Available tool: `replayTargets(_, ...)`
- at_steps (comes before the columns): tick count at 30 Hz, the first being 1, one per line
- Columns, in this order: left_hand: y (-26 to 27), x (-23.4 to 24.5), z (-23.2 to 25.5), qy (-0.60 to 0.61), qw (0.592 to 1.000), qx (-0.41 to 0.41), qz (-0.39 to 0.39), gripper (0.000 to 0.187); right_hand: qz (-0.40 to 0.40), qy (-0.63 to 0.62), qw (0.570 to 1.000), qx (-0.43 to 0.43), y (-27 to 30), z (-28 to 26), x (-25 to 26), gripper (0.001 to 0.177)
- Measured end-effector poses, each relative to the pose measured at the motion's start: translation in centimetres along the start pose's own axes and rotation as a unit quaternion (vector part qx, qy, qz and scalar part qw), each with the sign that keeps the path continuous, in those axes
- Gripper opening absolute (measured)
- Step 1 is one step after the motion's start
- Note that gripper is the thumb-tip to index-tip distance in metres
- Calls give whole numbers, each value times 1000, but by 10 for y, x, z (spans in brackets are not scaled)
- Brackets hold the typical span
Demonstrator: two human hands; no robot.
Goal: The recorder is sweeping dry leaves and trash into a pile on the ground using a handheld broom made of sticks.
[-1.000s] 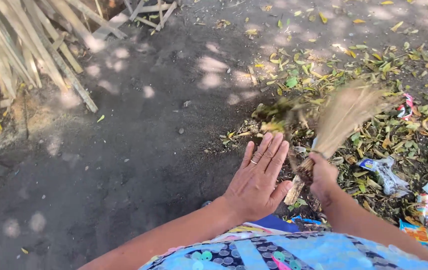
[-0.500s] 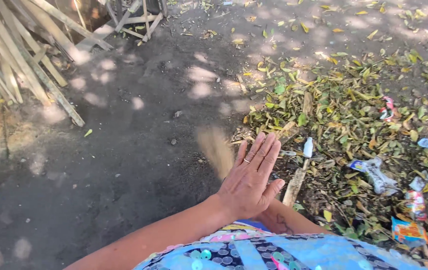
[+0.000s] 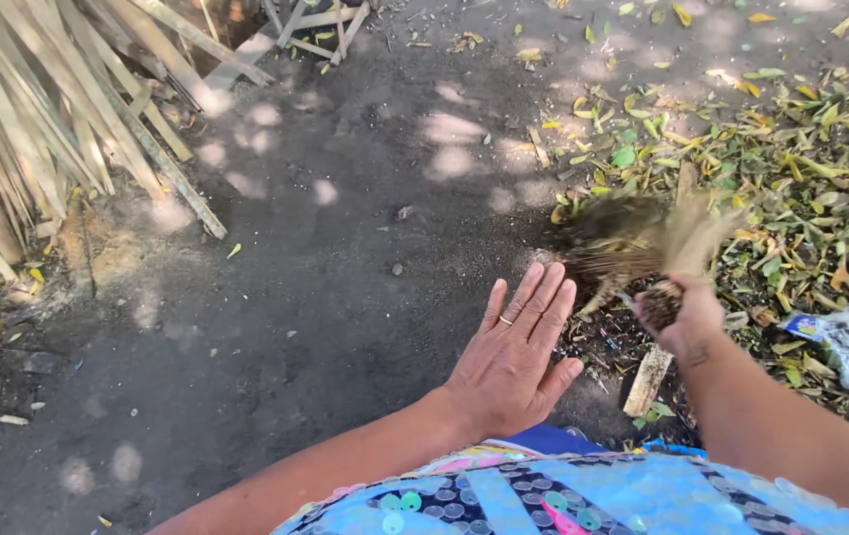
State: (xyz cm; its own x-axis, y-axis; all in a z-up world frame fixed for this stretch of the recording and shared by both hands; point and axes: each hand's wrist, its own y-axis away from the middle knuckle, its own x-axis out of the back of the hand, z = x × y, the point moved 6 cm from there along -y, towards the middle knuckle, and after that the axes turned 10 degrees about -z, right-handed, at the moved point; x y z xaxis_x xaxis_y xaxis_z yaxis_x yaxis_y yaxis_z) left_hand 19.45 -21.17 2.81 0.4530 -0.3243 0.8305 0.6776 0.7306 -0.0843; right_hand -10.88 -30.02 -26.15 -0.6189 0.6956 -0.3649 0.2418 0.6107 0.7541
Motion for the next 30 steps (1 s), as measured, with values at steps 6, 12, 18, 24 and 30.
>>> replayTargets(6, -2, 1, -13, 7, 1000, -8, 6, 76, 45, 20, 990, 134, 29, -21, -1, 35)
replayTargets(12, -30, -18, 18, 39, 994, -103, -8, 79, -243, -27, 969, -33, 223, 55, -99, 49)
replayTargets(18, -42, -39, 45, 43, 987, -154, -13, 78, -297, 179, 931, 118, 229, 40, -62, 49)
replayTargets(24, -52, -47, 53, 31, 992, -121, -2, 79, -393, 430, 772, 254, 197, 43, -41, 50)
replayTargets(30, -54, -59, 69, 19, 996, -86, -10, 78, 49, -5, 999, 13, 54, -28, 118, 30)
